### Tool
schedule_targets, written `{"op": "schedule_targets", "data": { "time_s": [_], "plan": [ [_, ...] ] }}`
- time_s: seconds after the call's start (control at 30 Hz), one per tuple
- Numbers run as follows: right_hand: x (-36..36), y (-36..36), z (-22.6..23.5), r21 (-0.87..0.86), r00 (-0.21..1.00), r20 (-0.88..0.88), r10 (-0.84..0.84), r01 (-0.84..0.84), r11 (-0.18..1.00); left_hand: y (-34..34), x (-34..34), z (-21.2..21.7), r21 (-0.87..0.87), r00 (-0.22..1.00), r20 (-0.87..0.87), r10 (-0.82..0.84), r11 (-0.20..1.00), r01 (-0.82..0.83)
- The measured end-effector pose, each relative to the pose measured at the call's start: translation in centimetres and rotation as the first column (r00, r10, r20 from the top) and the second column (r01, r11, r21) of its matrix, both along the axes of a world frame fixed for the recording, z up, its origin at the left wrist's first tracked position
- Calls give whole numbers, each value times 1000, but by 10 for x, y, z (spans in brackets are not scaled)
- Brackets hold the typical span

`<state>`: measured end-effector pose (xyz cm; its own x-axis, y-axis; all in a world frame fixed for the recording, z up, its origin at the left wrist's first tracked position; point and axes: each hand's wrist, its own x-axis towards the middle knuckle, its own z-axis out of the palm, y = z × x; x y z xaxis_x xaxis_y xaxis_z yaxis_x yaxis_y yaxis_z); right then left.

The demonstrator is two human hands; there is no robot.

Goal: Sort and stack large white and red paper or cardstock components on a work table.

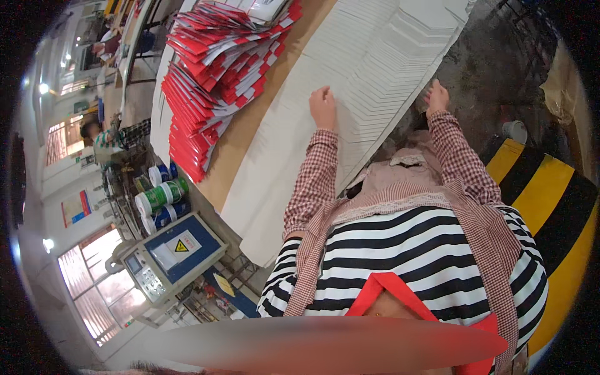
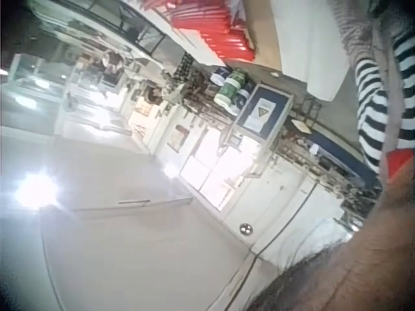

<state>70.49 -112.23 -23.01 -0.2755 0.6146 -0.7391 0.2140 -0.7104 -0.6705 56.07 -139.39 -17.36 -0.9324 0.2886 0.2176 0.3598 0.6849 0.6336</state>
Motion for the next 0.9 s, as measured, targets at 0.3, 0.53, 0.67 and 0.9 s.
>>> {"op": "schedule_targets", "data": {
  "time_s": [0.3,0.53,0.67,0.9],
  "plan": [
    [-21,14,13,-273,852,-522,-32,-132,953,62,0,-2,-268,977,205,-54,957,109],
    [-9,23,48,-270,941,-307,-146,61,961,87,-37,-13,-137,989,142,-53,988,72],
    [-23,43,68,-244,926,-304,-222,150,958,137,-61,-11,5,976,182,-119,993,120],
    [-46,90,63,-320,912,-377,-160,34,947,178,-48,-5,-195,931,346,-114,962,190]
  ]
}}
